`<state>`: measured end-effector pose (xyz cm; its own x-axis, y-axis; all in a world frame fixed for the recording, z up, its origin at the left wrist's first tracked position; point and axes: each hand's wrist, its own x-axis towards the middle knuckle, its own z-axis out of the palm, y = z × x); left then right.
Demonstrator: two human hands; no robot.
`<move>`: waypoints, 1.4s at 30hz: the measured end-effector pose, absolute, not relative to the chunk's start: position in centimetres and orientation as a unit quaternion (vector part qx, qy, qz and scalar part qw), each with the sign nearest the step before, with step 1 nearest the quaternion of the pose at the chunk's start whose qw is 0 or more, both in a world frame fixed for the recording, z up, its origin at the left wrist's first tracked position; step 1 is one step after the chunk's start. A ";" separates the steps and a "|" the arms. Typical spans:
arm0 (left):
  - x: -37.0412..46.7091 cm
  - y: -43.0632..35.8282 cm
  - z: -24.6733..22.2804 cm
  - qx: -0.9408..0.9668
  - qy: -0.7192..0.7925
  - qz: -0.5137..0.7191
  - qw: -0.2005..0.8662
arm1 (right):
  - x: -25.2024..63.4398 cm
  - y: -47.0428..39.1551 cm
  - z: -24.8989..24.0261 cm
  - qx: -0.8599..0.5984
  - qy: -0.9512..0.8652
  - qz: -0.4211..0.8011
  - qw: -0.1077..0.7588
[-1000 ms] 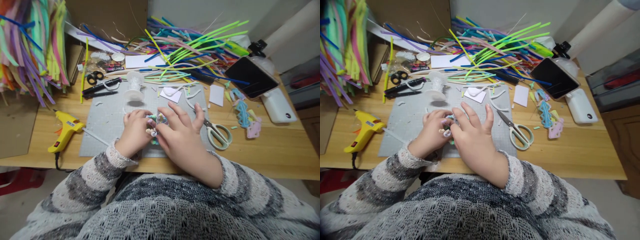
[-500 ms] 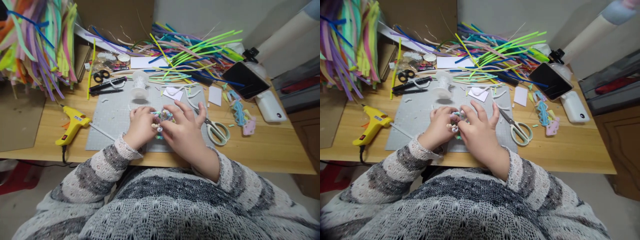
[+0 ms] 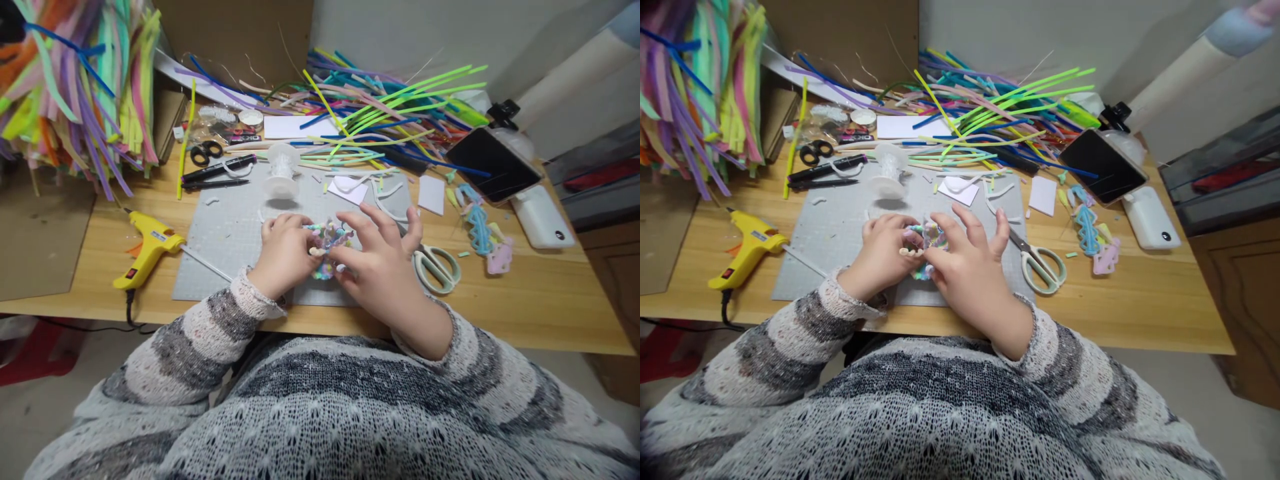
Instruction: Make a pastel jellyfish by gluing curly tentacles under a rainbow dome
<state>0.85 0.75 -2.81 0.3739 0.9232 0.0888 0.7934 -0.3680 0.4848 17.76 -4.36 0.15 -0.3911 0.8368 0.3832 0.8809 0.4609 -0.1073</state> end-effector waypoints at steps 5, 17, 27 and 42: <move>0.8 0.7 -2.8 0.809 0.532 0.168 0.184 | 18.1 -4.0 0.5 -0.513 -0.839 -0.052 0.178; 0.9 0.7 -2.8 0.806 0.531 0.172 0.195 | 19.1 -3.2 0.3 -0.501 -0.847 -0.032 0.173; 0.9 0.6 -2.7 0.808 0.534 0.166 0.187 | 18.7 -3.3 0.2 -0.485 -0.858 -0.026 0.170; 0.8 0.7 -2.1 0.802 0.531 0.169 0.215 | 22.2 -3.1 4.3 -0.439 -0.857 0.107 0.248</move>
